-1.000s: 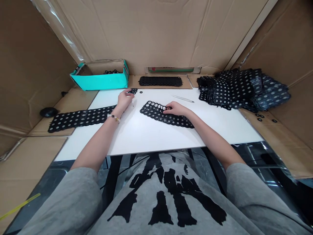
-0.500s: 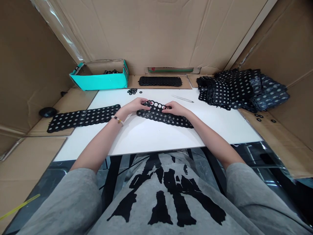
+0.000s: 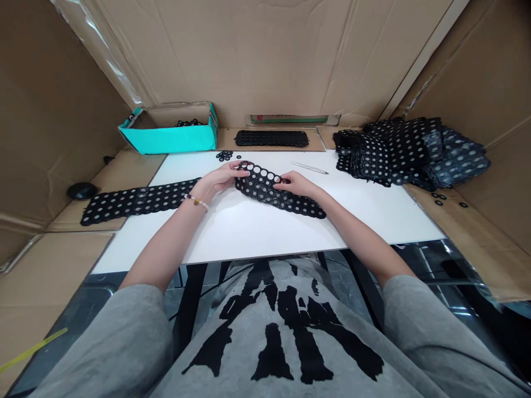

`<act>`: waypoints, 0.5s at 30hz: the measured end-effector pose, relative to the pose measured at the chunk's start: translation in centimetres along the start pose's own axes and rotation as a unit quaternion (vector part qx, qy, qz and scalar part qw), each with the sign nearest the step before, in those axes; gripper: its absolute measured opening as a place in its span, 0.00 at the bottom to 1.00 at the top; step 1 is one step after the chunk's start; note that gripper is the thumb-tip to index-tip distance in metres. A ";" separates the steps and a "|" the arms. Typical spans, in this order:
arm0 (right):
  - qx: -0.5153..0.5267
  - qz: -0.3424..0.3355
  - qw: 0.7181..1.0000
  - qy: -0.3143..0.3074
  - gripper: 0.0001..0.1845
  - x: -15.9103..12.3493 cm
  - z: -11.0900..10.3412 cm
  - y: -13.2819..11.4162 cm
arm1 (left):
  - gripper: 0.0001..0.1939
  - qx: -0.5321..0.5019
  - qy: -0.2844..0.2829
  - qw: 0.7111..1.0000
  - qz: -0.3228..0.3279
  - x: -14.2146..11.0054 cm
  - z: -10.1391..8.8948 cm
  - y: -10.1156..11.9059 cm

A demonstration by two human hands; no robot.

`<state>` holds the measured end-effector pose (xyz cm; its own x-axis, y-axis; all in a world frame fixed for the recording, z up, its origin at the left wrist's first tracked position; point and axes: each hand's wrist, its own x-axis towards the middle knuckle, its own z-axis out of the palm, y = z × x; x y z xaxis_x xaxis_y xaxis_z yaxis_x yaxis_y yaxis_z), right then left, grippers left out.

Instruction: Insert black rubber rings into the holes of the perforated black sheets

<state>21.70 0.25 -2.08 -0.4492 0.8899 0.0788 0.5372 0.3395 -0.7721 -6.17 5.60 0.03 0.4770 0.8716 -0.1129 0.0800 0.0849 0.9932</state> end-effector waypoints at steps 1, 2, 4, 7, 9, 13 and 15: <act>0.000 0.001 1.000 0.000 0.26 0.0 0.0 0.0 | 0.32 0.002 -0.005 1.000 0.004 -0.1 0.0 0.0; -0.001 0.002 1.000 0.000 0.26 0.0 0.0 0.0 | 0.33 0.006 -0.010 1.000 0.006 -0.2 0.1 0.1; -0.003 0.002 1.000 -0.001 0.25 0.0 0.0 0.1 | 0.36 0.022 -0.008 1.000 0.004 -0.3 0.2 0.0; -0.005 0.002 1.000 -0.003 0.24 0.1 0.0 0.1 | 0.40 0.068 0.021 0.997 0.002 0.1 0.2 -0.7; -0.005 0.003 1.000 -0.005 0.24 0.1 0.0 0.2 | 0.39 0.103 0.056 0.993 0.013 0.6 0.2 -1.2; -0.009 0.002 1.000 -0.008 0.23 0.1 0.1 0.2 | 0.28 0.169 0.149 0.972 0.070 1.5 -0.1 -2.1; -0.013 0.002 1.000 -0.007 0.22 0.1 0.1 0.3 | 0.18 0.184 0.137 0.971 0.075 1.5 -0.3 -2.2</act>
<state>21.73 0.44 -2.31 -0.4567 0.8872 0.0661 0.5572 0.3432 -0.7561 -5.85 6.89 -2.34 0.2613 0.9607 0.0941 0.3579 -0.1870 0.9148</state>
